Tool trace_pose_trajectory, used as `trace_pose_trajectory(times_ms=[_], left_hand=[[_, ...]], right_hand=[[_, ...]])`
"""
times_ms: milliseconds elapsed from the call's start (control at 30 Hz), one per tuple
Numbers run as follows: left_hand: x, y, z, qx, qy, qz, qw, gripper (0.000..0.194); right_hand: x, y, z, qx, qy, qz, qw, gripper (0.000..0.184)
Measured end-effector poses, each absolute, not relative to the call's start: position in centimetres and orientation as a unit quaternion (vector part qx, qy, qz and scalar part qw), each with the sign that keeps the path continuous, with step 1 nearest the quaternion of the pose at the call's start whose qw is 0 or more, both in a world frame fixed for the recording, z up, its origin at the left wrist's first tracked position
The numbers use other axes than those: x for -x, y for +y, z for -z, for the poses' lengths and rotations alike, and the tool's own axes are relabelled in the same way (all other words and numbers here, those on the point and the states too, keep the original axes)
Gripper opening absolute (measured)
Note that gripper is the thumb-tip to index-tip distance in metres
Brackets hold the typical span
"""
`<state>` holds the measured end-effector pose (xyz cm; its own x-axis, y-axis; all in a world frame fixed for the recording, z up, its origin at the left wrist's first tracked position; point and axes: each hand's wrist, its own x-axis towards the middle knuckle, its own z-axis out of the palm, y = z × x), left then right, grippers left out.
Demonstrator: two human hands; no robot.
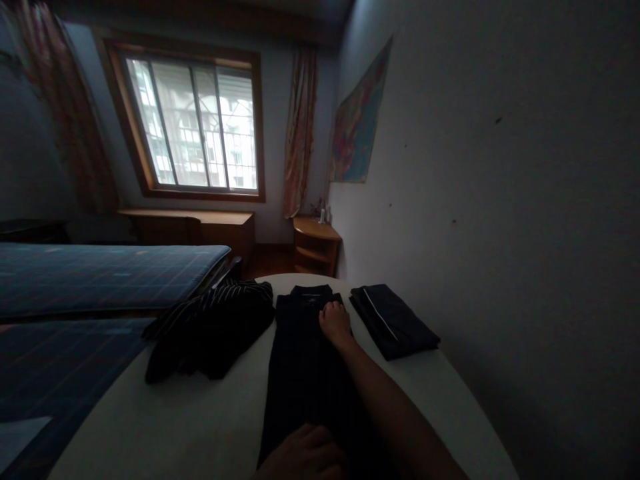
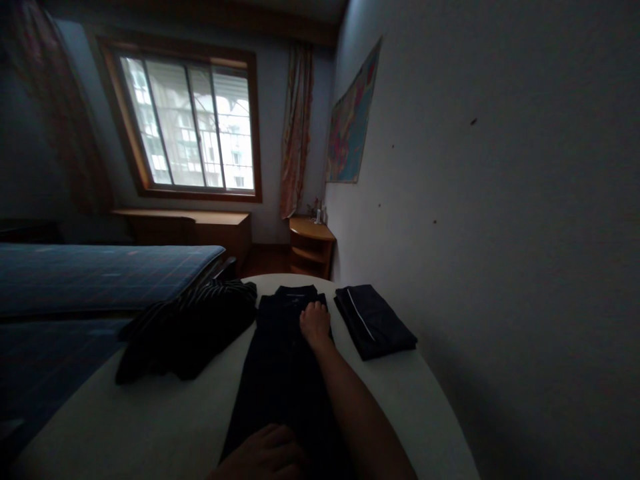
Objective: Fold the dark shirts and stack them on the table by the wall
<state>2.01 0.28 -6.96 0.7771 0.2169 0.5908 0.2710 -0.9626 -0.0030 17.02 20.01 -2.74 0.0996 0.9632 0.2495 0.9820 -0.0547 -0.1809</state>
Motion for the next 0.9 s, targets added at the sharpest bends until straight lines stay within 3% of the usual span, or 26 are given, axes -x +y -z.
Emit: trace_pose_trajectory(times_ms=[133,300,533,700,767,900], left_hand=[[-2.0,0.3,7.2,0.943,-0.128,0.302,0.048,0.016],[-1.7,0.1,6.9,0.952,-0.145,0.269,0.027,0.017],[-1.7,-0.1,6.7,0.957,-0.153,0.246,0.024,0.018],[-1.5,0.2,6.8,0.942,-0.174,0.288,0.015,0.016],[-1.0,0.3,6.8,0.928,-0.255,0.273,0.015,0.024],[0.4,0.6,7.9,0.901,-0.381,0.207,0.021,0.070]], right_hand=[[-17.3,19.7,3.5,0.723,-0.669,0.018,0.170,0.051],[-17.9,19.7,4.1,0.701,-0.702,-0.087,0.085,0.069],[-15.7,18.4,2.4,0.602,-0.783,-0.069,0.139,0.065],[-12.8,17.7,1.6,0.455,-0.880,-0.102,0.086,0.060],[-11.7,17.7,1.8,0.421,-0.898,-0.110,0.057,0.062],[-10.2,18.2,2.5,0.457,-0.878,-0.142,0.024,0.072]])
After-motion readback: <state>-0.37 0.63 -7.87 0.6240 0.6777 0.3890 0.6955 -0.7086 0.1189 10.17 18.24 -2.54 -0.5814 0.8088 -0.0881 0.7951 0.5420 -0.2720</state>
